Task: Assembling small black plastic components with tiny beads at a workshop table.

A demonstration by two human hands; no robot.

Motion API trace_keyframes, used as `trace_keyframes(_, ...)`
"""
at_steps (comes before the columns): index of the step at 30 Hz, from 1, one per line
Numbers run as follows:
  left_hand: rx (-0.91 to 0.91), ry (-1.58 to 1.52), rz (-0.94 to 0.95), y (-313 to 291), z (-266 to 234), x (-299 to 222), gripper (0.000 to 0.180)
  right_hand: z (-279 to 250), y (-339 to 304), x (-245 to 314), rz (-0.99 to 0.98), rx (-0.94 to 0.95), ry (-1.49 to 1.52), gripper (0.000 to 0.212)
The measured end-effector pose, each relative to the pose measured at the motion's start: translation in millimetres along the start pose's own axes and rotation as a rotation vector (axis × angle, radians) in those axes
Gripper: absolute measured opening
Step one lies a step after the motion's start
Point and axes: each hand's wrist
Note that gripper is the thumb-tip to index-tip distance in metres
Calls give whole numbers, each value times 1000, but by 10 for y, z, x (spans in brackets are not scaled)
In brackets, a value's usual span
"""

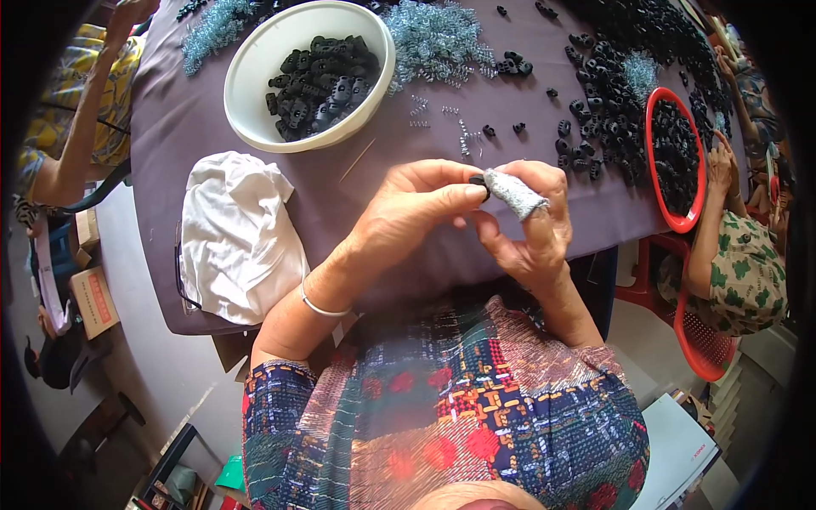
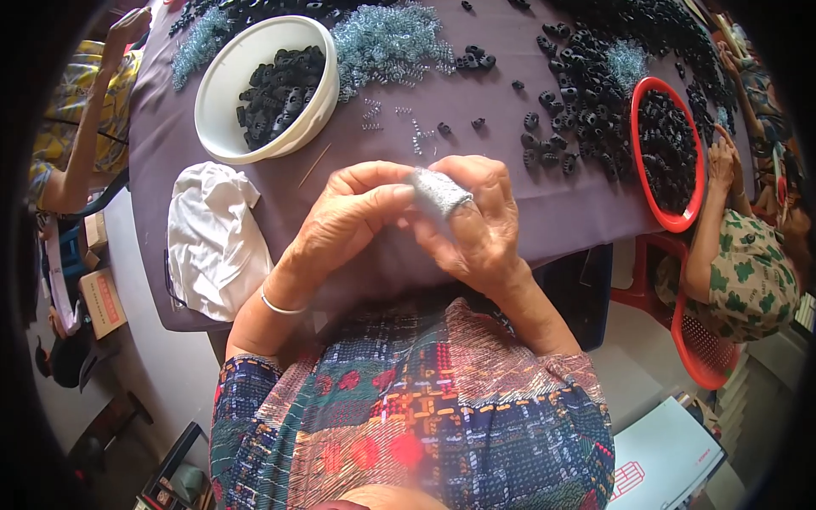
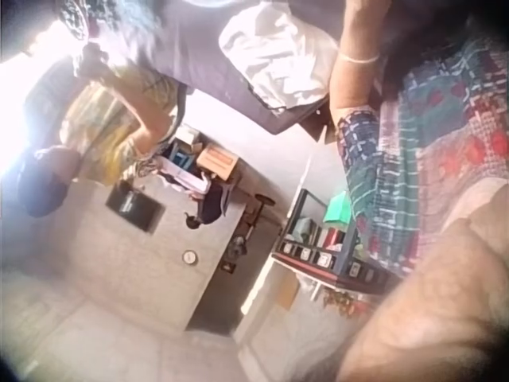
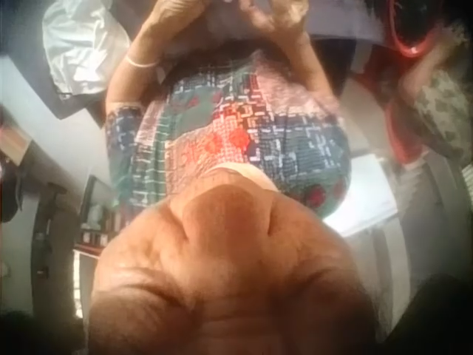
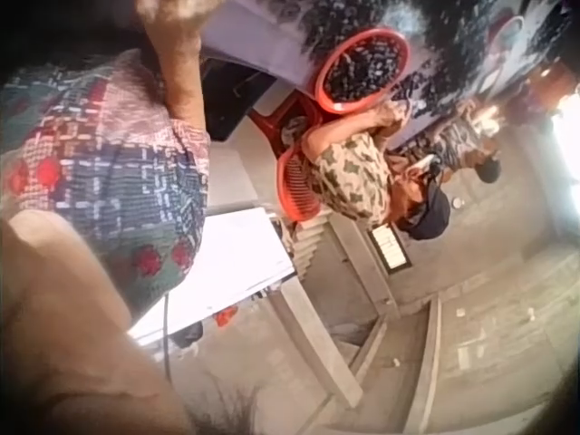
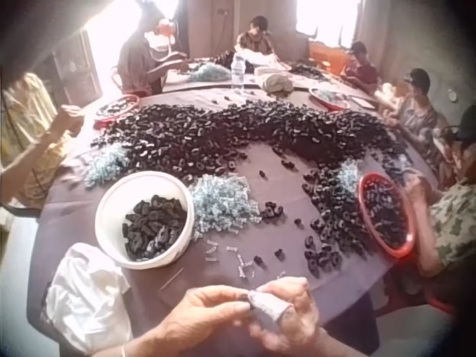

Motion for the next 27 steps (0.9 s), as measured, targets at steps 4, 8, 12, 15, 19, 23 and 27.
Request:
trace_keyframes(4, 6, -149, -90, 20, -8, 56, 25, 24, -30, 8, 10, -32, -68, 39)
trace_keyframes(8, 34, -240, -168, 25, 1, 26, 23, -36, -28, -14, 27, -16, -34, 35)
trace_keyframes(12, 21, 3, -207, -7, 38, -14, 20, -186, -49, -82, 163, 165, 299, 32)
trace_keyframes(15, 35, 222, -241, -48, 109, -72, 21, -248, -122, -118, 179, 252, 357, 34)
trace_keyframes(19, 41, 332, -305, -90, 169, -86, 22, -364, -92, -182, 215, 389, 456, 34)
trace_keyframes(23, -14, 339, -212, -54, 121, -47, 16, -398, -86, -331, 556, 295, 370, 25)
trace_keyframes(27, -101, 308, -86, -11, 72, -43, 16, -243, -76, -444, 539, 266, 58, 25)
Point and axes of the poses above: each hand's wrist, its own y-axis towards the middle knuckle, its own z-axis out of the palm, x = y × z, and after that the axes turned 15 degrees about -y, right-handed
